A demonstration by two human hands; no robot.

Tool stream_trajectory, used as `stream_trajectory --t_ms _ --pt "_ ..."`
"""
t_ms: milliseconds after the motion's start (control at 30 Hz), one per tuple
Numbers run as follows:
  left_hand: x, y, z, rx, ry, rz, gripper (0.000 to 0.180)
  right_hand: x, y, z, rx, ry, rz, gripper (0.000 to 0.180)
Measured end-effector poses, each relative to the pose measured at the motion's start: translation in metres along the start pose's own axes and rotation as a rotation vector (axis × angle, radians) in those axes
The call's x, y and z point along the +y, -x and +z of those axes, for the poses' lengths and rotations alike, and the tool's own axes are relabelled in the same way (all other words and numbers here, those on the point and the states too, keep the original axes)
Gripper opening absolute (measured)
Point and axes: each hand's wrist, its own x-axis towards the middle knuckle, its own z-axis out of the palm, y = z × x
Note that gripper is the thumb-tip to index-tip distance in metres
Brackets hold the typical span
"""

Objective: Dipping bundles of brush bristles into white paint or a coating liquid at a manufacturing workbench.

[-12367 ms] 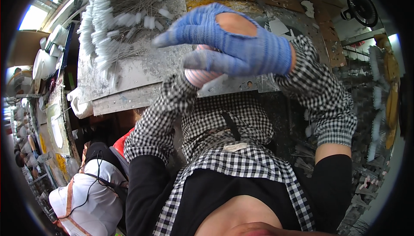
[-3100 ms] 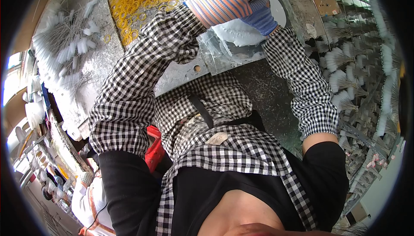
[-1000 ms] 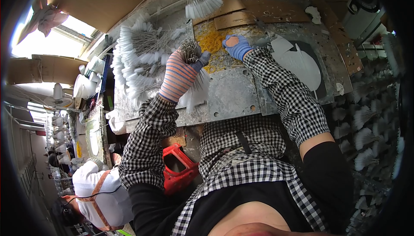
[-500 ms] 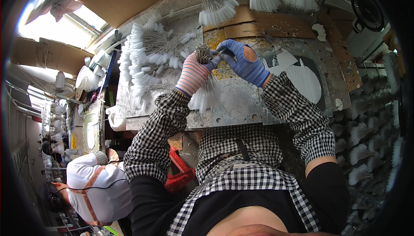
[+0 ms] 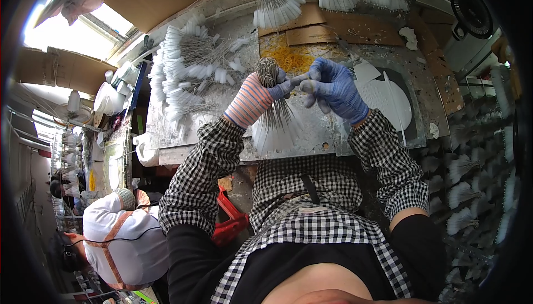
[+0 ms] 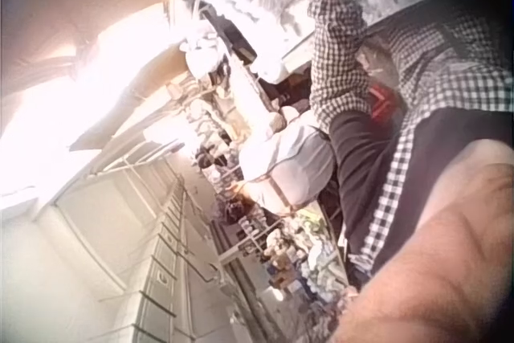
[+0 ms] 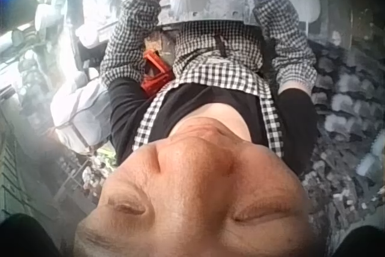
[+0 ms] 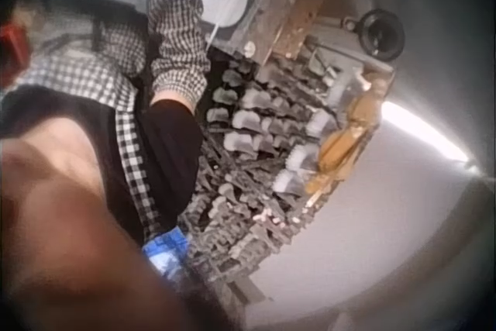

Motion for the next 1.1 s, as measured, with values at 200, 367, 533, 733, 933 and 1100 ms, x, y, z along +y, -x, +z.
stream_trajectory --t_ms 200,367,533,733,933,1100 --pt "-0.058 -0.003 -0.007 -0.148 -0.084 0.061 0.023 -0.015 -0.014 0.025 0.043 0.766 -0.271 0.077" --pt "-0.033 0.014 0.034 -0.33 -1.037 -0.047 0.052 -0.031 -0.025 0.037 -0.053 1.159 -0.053 0.069" --pt "-0.014 0.012 0.049 -0.119 -1.095 0.487 0.045 -0.023 -0.041 -0.051 0.253 0.957 0.412 0.072" --pt "0.006 0.016 0.037 -0.261 -0.142 0.087 0.029 -0.026 -0.015 -0.019 -0.206 0.132 -0.129 0.072" --pt "-0.034 0.004 0.027 -0.427 -0.538 0.499 0.045 -0.052 -0.005 0.047 -0.389 1.053 -0.549 0.041" --pt "-0.021 0.014 0.052 -0.205 -1.053 0.845 0.055 -0.02 -0.001 0.039 -0.079 1.152 -0.825 0.034"
